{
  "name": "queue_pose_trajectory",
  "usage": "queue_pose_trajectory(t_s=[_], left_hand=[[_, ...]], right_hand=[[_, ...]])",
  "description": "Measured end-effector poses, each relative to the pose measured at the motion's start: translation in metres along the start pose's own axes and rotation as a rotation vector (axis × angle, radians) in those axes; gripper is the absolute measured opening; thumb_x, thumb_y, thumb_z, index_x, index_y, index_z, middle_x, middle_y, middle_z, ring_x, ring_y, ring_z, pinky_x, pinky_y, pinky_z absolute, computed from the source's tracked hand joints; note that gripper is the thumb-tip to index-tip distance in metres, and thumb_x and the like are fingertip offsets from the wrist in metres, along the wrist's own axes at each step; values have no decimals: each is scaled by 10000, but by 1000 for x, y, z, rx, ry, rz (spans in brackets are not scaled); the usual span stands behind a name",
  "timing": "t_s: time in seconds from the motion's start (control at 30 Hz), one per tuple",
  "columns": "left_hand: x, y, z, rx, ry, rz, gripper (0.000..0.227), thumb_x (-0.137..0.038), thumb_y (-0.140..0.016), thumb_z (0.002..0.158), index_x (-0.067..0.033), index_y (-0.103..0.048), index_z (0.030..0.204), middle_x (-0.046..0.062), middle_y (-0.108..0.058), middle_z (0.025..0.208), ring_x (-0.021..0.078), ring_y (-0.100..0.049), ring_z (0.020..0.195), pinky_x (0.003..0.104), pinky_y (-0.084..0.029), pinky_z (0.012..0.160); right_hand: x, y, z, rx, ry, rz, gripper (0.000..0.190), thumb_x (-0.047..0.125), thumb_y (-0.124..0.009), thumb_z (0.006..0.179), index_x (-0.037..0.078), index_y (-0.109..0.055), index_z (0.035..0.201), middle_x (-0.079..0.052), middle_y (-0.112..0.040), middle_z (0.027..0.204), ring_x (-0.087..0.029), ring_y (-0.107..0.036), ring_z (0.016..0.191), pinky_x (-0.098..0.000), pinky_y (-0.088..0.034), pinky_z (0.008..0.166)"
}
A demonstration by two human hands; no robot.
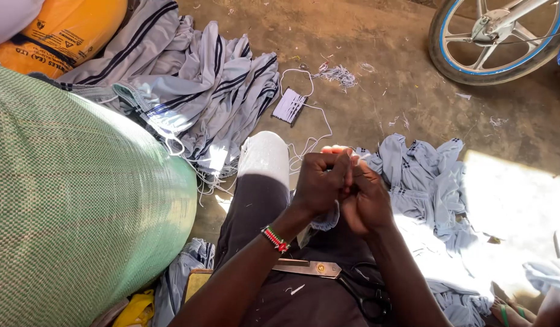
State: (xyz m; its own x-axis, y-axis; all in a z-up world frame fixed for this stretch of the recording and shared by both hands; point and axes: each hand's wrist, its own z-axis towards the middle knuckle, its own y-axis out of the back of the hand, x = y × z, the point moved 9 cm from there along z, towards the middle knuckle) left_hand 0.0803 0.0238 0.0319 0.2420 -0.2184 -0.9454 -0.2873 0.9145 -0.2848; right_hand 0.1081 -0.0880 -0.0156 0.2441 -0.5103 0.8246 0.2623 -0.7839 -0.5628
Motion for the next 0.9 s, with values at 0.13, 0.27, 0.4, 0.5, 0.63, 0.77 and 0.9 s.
queue_pose_trajectory(t_s=[0.13,0.27,0.4,0.5,0.63,0.77,0.9], left_hand=[[-53,18,-22,-44,-425,482,448,-195,-847,797,-72,-653,1182,177,-683,1044,443,-664,1011,528,-534,891],[-42,42,-22,-41,-79,308,117,-201,-741,927,-94,-721,884,46,-652,748,219,-620,761,358,-514,704],[-40,39,-46,261,251,36,181,-78,-656,977,-53,-734,815,-46,-562,635,63,-489,644,214,-428,605],[-28,54,-41,348,334,126,236,-61,-596,1012,-15,-678,795,51,-585,616,132,-555,595,291,-502,580],[-38,71,-49,197,399,-35,167,-139,-615,957,-53,-701,843,35,-590,711,122,-560,684,260,-469,647],[-37,96,-44,1,381,110,306,-139,-737,905,-84,-625,626,24,-547,508,83,-470,503,200,-370,507],[-33,172,-23,-418,288,44,320,-48,-708,860,-122,-568,582,-27,-514,524,46,-449,480,207,-334,502]], right_hand=[[11,32,23,-111,86,-19,174,118,-563,1054,22,-645,934,-114,-712,935,-187,-700,842,-240,-568,717],[19,46,36,-326,84,-55,76,-1,-532,994,43,-592,981,-98,-590,834,-210,-584,695,-334,-565,683],[77,45,72,8,169,-35,144,13,-531,914,79,-580,796,-170,-593,836,-332,-649,949,-418,-534,928],[68,33,59,1,170,122,278,-147,-611,763,94,-577,898,-88,-605,818,-301,-723,984,-489,-547,1045],[70,68,58,-436,-106,-20,54,22,-608,935,18,-590,884,-40,-391,708,-232,-575,656,-491,-679,936],[74,50,77,31,-35,148,240,18,-622,841,121,-528,645,-7,-406,555,-191,-538,665,-397,-537,905],[66,82,53,234,-405,-203,186,107,-496,947,67,-601,1095,29,-594,774,-70,-588,674,-109,-441,441]])
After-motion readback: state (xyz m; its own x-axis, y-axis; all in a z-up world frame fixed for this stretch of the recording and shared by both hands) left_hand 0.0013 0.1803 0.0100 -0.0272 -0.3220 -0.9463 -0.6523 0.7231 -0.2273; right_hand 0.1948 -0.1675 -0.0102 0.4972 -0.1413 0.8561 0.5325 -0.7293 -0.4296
